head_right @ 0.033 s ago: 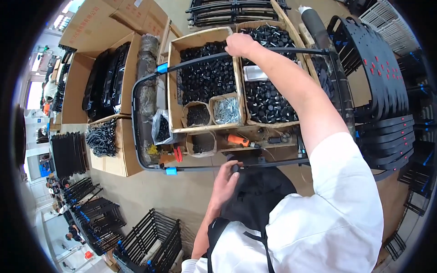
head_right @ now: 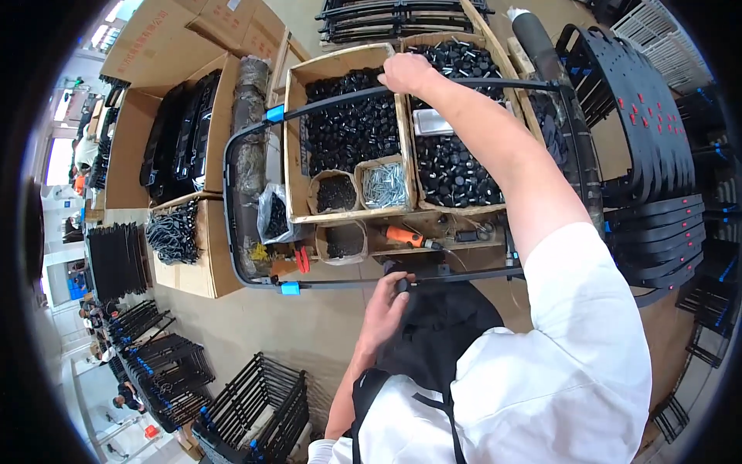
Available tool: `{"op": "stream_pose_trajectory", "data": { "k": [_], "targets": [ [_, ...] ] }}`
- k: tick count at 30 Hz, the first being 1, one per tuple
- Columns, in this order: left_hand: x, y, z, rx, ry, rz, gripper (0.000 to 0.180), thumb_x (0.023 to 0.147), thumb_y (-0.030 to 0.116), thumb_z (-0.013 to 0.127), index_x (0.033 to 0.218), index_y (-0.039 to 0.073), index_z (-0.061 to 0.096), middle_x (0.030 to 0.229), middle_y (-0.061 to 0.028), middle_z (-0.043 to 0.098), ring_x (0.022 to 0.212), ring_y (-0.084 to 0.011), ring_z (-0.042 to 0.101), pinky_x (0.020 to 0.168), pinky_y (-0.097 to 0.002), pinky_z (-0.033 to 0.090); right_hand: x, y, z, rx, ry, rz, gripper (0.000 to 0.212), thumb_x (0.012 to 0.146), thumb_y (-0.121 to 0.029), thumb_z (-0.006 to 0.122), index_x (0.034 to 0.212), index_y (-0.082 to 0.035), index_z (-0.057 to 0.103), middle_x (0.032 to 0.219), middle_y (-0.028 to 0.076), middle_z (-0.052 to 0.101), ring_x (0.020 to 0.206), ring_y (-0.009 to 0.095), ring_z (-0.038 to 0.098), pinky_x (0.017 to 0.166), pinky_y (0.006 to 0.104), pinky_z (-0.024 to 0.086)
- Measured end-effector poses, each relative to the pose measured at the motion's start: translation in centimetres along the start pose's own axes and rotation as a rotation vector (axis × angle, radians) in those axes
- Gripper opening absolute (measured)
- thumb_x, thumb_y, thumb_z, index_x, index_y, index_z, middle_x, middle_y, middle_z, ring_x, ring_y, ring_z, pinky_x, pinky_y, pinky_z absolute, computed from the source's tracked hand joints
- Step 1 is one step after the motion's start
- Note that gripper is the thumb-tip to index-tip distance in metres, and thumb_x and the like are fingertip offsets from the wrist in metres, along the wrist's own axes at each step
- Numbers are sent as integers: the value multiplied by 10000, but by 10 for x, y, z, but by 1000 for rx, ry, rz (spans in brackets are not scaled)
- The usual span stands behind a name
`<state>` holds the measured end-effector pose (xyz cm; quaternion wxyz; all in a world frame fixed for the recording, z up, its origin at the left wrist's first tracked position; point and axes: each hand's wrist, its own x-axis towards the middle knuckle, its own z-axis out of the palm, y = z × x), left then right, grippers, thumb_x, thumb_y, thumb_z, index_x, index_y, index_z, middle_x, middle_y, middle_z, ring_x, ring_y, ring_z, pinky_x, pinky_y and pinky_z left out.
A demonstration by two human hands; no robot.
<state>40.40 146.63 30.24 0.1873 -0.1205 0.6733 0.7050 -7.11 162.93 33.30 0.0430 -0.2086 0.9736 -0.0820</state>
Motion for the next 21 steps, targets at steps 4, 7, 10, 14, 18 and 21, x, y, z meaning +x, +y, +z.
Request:
{"op": "stream_pose_trajectory", "data": {
  "k": [4,7,10,14,18,21],
  "targets": [
    [-1,-3,5,292,-46,57,413,1000,46,655,1405,48,574,1410,-130,648,1413,-355,550,1190,-436,422,3,-2,10,6,-17,115,493,1010,-484,622,1093,-20,767,1138,225,757,1098,412,728,932,519,591],
    [-1,-1,6,462,-67,152,435,980,47,670,1406,54,581,1425,-146,636,1428,-396,524,1226,-463,398,5,3,23,96,79,116,465,998,-471,654,1272,-99,710,1315,186,685,1233,381,673,1035,510,549],
    [2,2,5,566,-97,236,449,971,32,667,1411,58,583,1431,-154,632,1413,-396,532,1239,-474,396,6,4,26,254,68,65,383,1005,-411,646,1259,-127,683,1287,200,624,1228,395,645,1042,513,524],
    [7,5,7,519,-158,249,445,967,4,657,1404,54,589,1431,-160,630,1393,-388,553,1239,-486,402,8,10,34,291,118,-18,304,1027,-344,630,1198,-105,709,1269,210,622,1186,420,653,1010,523,529],
    [9,3,2,495,-167,234,455,954,-34,668,1394,63,606,1441,-152,630,1403,-358,560,1220,-456,407,9,8,29,263,85,-22,350,993,-329,679,1187,-46,748,1335,237,619,1189,438,665,1036,528,534],
    [13,6,-4,550,-252,377,424,950,-15,667,1364,62,619,1439,-152,631,1392,-354,565,1226,-470,396,13,2,16,134,-34,-53,373,924,-274,708,1207,-35,741,1338,267,612,1208,438,660,1048,510,544]
  ]
}}
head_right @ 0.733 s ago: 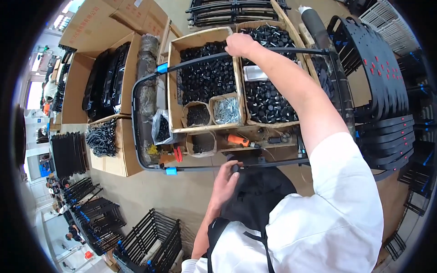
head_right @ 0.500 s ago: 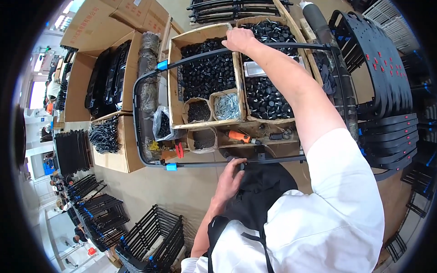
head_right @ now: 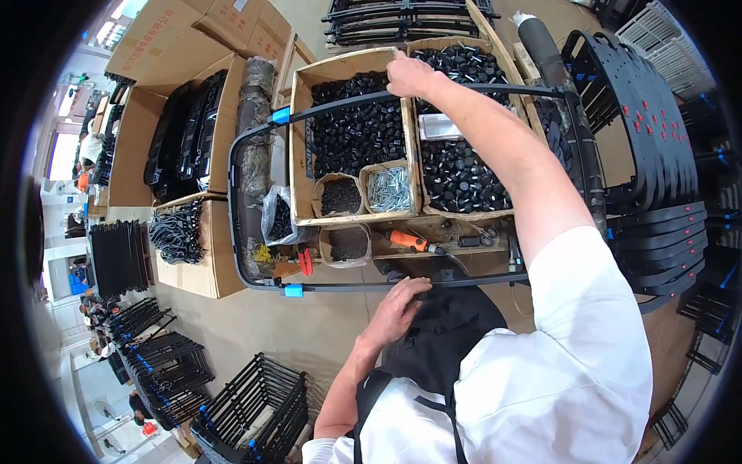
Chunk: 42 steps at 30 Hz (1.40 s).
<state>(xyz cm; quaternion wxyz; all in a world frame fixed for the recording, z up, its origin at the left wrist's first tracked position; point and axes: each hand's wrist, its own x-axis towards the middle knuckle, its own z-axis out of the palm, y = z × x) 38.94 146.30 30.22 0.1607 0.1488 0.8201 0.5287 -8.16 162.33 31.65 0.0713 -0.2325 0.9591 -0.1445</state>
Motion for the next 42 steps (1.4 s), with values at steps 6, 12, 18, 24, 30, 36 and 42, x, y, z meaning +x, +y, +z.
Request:
{"op": "stream_pose_trajectory", "data": {
  "k": [6,12,18,24,30,36,42],
  "targets": [
    [6,1,0,99,-6,65,417,966,88,694,1373,68,606,1390,-148,644,1344,-366,567,1186,-470,414,4,7,-3,-93,-47,-47,290,866,-117,625,1064,42,765,1292,283,680,1174,442,691,1013,486,571],
    [0,-13,12,-127,102,-66,422,959,147,747,1352,61,619,1350,-156,637,1302,-359,574,1139,-459,436,-4,-5,-10,-194,50,6,385,982,-364,686,1110,-3,729,1050,239,769,1059,406,744,921,502,600],
    [2,-13,0,-114,72,13,389,967,85,704,1345,52,622,1332,-161,637,1285,-362,572,1132,-453,434,-3,-13,-20,-152,-47,36,428,1019,-336,589,1180,56,643,1067,256,762,970,392,753,858,501,611],
    [6,-5,2,-63,62,73,288,995,58,605,1281,47,640,1286,-168,638,1248,-364,587,1113,-449,436,0,-15,-37,-177,-324,117,425,911,-225,568,1124,114,710,1085,281,760,817,343,792,781,439,637],
    [6,14,-15,214,81,51,317,933,39,623,1239,99,679,1115,-165,642,1110,-350,630,993,-439,498,-8,-32,-46,-369,-149,152,443,981,-349,529,1091,-6,786,1196,216,768,1139,376,738,983,498,581],
    [9,12,-16,369,-15,34,253,957,137,642,1200,162,710,984,-124,655,938,-336,678,853,-455,532,2,-27,-40,-272,-224,193,448,999,-365,518,1083,-24,798,1168,215,775,1115,365,747,960,487,594],
    [13,5,-5,290,6,79,285,986,263,715,1254,168,701,935,-134,596,930,-343,645,846,-445,534,4,-20,-26,-384,-81,78,431,979,-390,568,1053,-36,802,1100,220,782,1075,368,756,944,486,606]
  ]
}}
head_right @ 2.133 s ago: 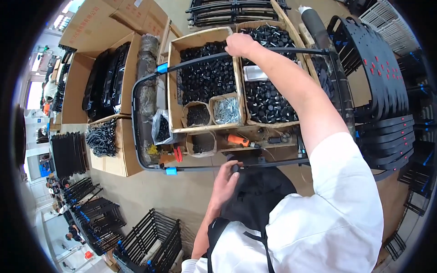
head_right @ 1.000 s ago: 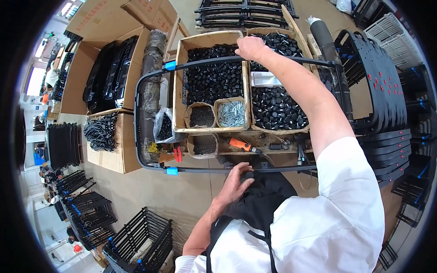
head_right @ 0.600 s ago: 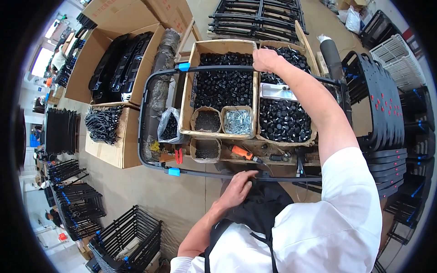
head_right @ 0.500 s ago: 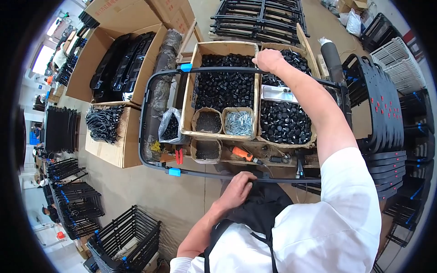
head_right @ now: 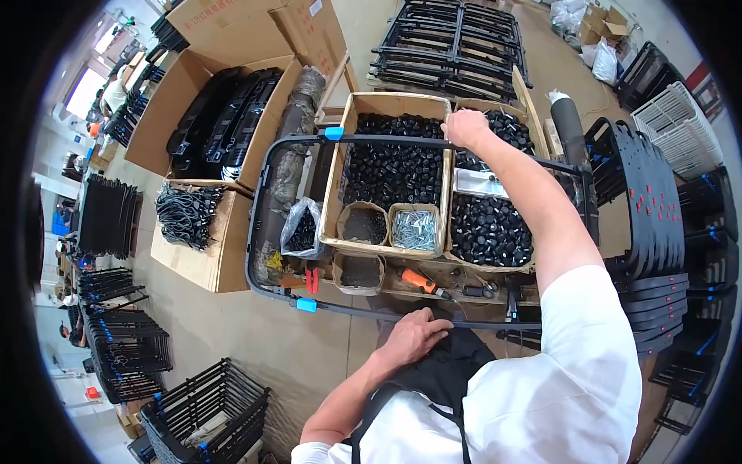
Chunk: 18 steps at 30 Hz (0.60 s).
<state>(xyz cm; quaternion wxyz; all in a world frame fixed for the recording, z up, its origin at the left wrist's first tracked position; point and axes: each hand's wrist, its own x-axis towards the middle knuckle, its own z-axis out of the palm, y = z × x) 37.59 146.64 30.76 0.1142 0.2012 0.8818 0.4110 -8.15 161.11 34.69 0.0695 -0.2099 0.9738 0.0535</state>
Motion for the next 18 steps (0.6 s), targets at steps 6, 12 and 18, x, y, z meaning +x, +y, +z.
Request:
{"op": "stream_pose_trajectory", "data": {
  "k": [6,12,18],
  "targets": [
    [-8,5,6,-381,126,-239,397,954,93,746,1336,111,640,1104,-163,584,1018,-317,635,903,-420,550,-2,-10,-9,-128,0,-81,396,950,-332,567,1080,-50,813,1093,198,793,1042,361,773,911,466,617],
    [-10,0,-11,-348,-38,-221,402,978,147,693,1368,135,594,1154,-189,651,1101,-415,652,965,-476,544,-3,-15,-21,-315,-117,-187,288,856,-225,676,1042,-53,813,1132,164,795,1052,318,778,877,448,628],
    [-9,-3,-7,-342,-136,-229,380,999,150,609,1375,194,644,1138,-207,747,1048,-406,710,914,-490,568,10,-9,-22,-311,-134,-134,299,855,-180,693,1100,-64,818,1141,143,798,1064,316,776,874,442,626]
  ]
}}
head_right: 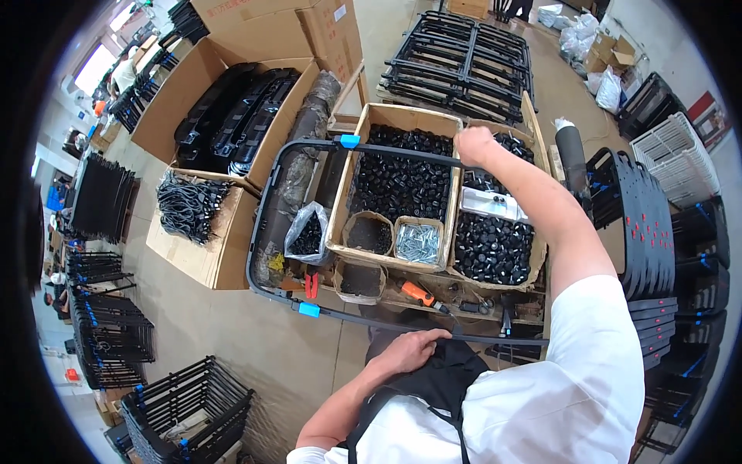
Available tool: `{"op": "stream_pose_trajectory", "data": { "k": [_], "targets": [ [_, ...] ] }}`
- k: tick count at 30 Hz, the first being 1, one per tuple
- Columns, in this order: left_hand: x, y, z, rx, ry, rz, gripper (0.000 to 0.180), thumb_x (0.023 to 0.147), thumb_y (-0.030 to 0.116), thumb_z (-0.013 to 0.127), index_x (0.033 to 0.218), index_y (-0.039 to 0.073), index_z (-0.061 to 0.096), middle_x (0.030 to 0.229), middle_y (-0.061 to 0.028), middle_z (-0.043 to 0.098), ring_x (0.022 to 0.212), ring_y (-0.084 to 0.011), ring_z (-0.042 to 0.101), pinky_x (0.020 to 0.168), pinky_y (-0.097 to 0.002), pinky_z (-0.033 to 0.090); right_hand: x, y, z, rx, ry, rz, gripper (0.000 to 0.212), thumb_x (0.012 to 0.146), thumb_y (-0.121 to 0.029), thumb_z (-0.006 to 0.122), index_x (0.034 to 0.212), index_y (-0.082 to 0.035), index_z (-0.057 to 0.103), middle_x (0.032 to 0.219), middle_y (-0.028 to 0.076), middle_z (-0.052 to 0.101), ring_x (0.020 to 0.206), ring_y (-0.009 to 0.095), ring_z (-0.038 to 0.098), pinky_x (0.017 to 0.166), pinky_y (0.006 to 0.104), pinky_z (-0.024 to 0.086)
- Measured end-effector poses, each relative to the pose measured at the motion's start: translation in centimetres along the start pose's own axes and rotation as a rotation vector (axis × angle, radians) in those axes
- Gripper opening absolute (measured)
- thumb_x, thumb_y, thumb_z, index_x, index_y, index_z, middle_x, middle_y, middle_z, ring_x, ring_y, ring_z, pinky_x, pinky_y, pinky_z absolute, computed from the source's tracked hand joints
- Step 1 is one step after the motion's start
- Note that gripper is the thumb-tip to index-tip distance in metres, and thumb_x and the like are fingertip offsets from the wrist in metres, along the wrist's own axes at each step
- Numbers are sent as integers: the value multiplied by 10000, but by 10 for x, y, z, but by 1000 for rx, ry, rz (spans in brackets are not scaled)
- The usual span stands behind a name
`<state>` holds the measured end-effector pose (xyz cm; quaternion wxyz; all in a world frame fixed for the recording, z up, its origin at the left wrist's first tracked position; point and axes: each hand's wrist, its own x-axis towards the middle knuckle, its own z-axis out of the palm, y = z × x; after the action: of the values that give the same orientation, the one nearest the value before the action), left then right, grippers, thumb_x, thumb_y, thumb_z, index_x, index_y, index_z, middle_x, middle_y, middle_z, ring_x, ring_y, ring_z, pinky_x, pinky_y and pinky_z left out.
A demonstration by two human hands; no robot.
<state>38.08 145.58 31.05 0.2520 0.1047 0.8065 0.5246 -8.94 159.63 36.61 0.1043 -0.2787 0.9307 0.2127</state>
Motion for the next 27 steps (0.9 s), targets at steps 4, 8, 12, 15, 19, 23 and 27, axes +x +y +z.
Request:
{"op": "stream_pose_trajectory", "data": {
  "k": [4,8,12,15,19,23,27],
  "targets": [
    [1,-4,-2,70,58,60,354,1013,273,618,1356,199,666,1129,-179,757,1054,-395,712,942,-504,566,-6,-4,-3,-158,-198,-74,271,857,-179,683,1067,-54,801,1156,167,787,1073,332,768,878,460,625],
    [0,-6,9,135,22,47,357,1012,399,659,1313,212,706,1080,-165,739,1047,-384,712,902,-485,577,-7,-14,1,51,-55,-151,291,855,-128,637,1102,-20,745,1121,213,777,1062,370,759,897,477,615],
    [2,-6,7,179,137,152,383,1002,289,694,1360,162,643,997,-146,697,1022,-381,698,893,-479,564,1,2,17,134,-21,-83,251,869,-141,632,1028,-14,778,1094,229,778,1062,387,753,918,469,610],
    [-2,-8,3,73,185,37,418,981,190,715,1378,113,609,1008,-128,685,1054,-353,683,919,-441,554,-2,-11,5,203,7,-8,296,923,-195,594,1063,4,762,1112,253,766,1078,394,746,926,487,604],
    [-3,-15,-7,166,120,230,457,952,134,715,1394,109,601,1203,-125,672,1216,-341,610,1052,-447,484,4,2,30,183,55,-24,397,988,-256,526,1220,42,646,1118,279,752,1081,420,737,941,511,593],
    [0,-13,-13,244,160,342,548,949,233,737,1450,101,559,1355,-132,645,1341,-349,549,1148,-485,416,1,-7,36,372,117,148,387,1003,-271,512,1210,29,643,1124,281,750,1089,423,734,945,515,588],
    [3,-21,-15,300,212,286,597,927,416,780,1370,77,567,1244,-156,682,1217,-383,632,1035,-475,501,-13,-10,23,351,79,56,476,974,-375,558,1226,28,570,1140,291,743,1096,466,719,974,529,571]
  ]
}}
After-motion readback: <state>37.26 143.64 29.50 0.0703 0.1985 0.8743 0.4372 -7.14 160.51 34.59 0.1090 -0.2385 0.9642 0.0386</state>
